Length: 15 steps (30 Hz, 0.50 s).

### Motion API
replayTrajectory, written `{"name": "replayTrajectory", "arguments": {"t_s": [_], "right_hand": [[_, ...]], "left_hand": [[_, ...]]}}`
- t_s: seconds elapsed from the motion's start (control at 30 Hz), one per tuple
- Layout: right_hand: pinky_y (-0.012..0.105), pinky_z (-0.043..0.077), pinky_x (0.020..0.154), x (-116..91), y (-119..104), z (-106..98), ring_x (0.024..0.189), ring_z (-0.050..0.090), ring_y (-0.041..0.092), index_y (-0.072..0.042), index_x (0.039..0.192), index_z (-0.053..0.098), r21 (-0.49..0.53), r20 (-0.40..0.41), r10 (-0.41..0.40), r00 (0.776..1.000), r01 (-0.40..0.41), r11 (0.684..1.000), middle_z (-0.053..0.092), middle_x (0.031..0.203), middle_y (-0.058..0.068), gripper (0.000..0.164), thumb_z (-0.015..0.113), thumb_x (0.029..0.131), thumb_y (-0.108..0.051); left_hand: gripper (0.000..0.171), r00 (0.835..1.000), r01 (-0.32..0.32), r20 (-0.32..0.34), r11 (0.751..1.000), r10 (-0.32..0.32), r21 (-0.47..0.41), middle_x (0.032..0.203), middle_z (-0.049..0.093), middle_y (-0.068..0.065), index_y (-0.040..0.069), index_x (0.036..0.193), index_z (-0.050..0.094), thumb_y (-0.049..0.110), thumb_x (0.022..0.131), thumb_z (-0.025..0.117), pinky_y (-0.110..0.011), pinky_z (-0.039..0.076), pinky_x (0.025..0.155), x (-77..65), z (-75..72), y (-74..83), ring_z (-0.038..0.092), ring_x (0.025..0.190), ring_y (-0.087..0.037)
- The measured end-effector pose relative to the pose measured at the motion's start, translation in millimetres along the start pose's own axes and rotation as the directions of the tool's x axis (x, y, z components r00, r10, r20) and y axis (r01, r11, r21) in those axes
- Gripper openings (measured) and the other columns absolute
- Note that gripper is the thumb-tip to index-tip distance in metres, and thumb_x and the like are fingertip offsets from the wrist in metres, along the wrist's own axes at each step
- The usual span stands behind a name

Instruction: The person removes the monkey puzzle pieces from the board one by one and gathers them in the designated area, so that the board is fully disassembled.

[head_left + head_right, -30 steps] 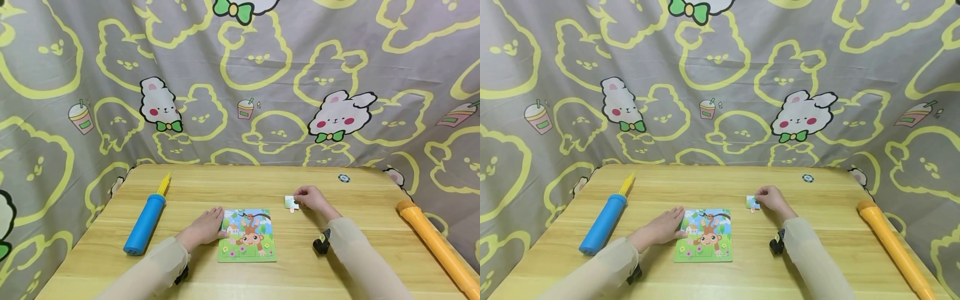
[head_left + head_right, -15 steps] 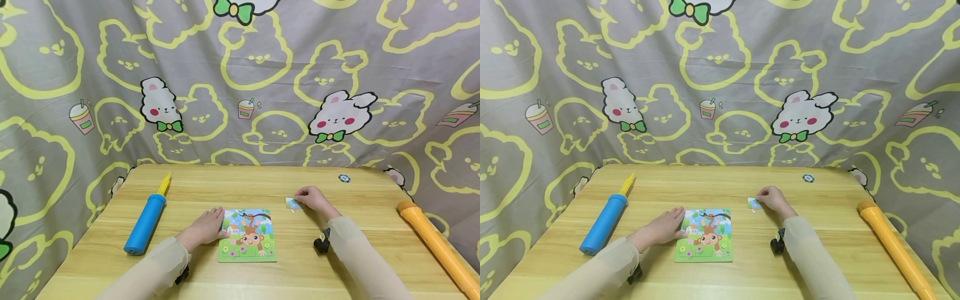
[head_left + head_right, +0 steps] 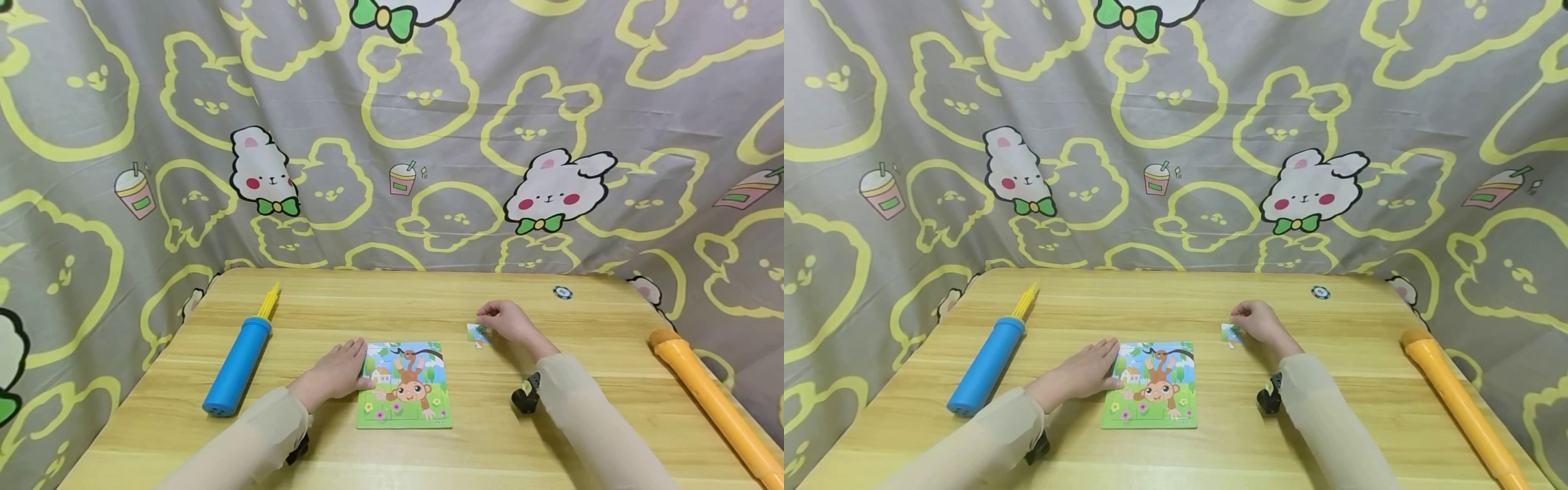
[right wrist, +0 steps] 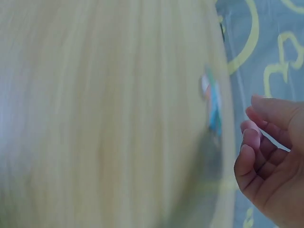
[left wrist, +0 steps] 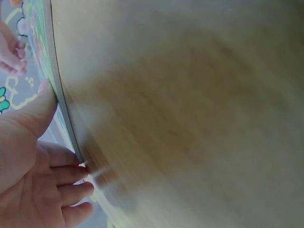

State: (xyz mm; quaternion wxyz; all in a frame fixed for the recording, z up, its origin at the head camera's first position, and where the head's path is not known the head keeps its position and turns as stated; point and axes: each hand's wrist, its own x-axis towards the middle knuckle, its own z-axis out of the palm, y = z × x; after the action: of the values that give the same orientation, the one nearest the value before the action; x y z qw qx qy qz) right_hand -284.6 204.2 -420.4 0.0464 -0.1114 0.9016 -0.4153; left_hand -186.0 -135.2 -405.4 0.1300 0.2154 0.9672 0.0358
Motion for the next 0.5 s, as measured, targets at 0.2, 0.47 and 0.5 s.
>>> {"name": "replayTrajectory", "arguments": {"t_s": [0.2, 0.47, 0.5], "right_hand": [[0.03, 0.045, 0.061, -2.2, -32.1, 9.8, 0.073, 0.051, 0.019, 0.004, 0.098, 0.064, -0.036, 0.014, -0.095, 0.995, 0.095, 0.995, 0.058, 0.082, 0.004, 0.017, 0.06, 0.089, -0.01], [0.028, 0.045, 0.056, -6.1, -65.0, 39.8, 0.066, 0.05, 0.016, 0.004, 0.1, 0.064, -0.013, 0.111, -0.203, 0.973, 0.206, 0.979, 0.057, 0.084, 0.003, 0.017, 0.063, 0.087, -0.007], [0.028, 0.045, 0.057, -6.7, -68.2, 43.5, 0.066, 0.05, 0.016, 0.003, 0.1, 0.064, -0.012, 0.13, -0.215, 0.968, 0.218, 0.976, 0.057, 0.085, 0.003, 0.018, 0.064, 0.086, -0.008]], "left_hand": [[0.075, 1.0, -0.007, -0.006, 1.0, 0.007, 0.005, 0.144, 0.028, -0.021, -0.008, 0.138, 0.033, 0.045, 0.088, 0.055, -0.045, 0.021, 0.108, -0.7, -1.9, 0.7, 0.024, 0.133, -0.035], [0.075, 1.0, -0.01, 0.001, 1.0, 0.01, 0.021, 0.145, 0.028, -0.021, -0.008, 0.138, 0.032, 0.045, 0.089, 0.054, -0.045, 0.022, 0.107, -0.3, -1.9, 0.8, 0.024, 0.133, -0.034], [0.075, 1.0, -0.009, 0.001, 1.0, 0.009, 0.022, 0.145, 0.028, -0.021, -0.008, 0.138, 0.032, 0.045, 0.089, 0.053, -0.045, 0.022, 0.107, -0.4, -1.8, 0.9, 0.024, 0.133, -0.034]]}}
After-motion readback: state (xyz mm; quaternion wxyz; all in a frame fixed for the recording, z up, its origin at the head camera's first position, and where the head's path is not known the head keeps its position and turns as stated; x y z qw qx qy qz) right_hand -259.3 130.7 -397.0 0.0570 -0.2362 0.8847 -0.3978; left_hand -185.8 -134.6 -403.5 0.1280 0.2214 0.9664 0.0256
